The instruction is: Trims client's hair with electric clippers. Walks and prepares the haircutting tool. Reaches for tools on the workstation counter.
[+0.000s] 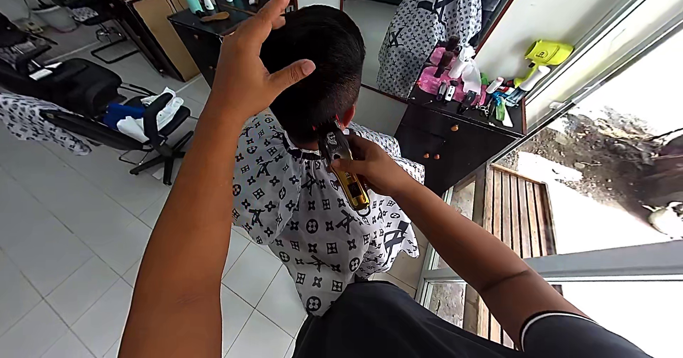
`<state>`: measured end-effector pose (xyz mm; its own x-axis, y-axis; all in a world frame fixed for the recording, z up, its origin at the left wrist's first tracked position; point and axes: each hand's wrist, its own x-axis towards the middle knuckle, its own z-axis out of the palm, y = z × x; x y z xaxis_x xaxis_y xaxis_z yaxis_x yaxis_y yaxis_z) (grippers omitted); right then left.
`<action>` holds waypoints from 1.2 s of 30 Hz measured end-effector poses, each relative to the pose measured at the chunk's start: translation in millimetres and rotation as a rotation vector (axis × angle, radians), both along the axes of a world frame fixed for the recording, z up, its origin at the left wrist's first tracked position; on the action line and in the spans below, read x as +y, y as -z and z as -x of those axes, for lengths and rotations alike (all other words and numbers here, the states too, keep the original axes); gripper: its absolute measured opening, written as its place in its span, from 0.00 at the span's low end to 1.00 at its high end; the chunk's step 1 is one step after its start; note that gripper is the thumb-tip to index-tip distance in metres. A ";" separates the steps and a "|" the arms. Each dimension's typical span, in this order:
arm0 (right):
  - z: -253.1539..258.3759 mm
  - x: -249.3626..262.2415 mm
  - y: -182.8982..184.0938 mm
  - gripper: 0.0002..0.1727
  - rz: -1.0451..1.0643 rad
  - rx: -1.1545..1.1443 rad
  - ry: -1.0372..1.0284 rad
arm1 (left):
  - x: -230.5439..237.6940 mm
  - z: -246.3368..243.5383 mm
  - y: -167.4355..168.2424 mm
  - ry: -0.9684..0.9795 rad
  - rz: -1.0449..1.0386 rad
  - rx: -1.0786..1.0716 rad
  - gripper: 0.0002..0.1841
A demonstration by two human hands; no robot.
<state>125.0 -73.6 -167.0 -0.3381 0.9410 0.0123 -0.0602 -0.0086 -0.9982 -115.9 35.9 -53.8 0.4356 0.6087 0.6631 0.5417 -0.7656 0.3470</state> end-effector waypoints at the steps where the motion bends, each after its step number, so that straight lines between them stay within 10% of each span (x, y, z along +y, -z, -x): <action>1: 3.7 -0.2 -7.5 0.33 -0.031 -0.005 0.007 | 0.5 0.9 0.5 -0.006 0.012 0.012 0.50; 36: 24.7 -5.5 -34.7 0.35 -0.125 0.020 0.083 | 5.5 -3.4 1.0 -0.054 -0.022 0.066 0.54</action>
<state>100.3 -79.1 -132.4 -0.2579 0.9565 0.1365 -0.0749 0.1211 -0.9898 -112.4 41.4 -54.8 0.4460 0.6181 0.6473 0.6034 -0.7418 0.2926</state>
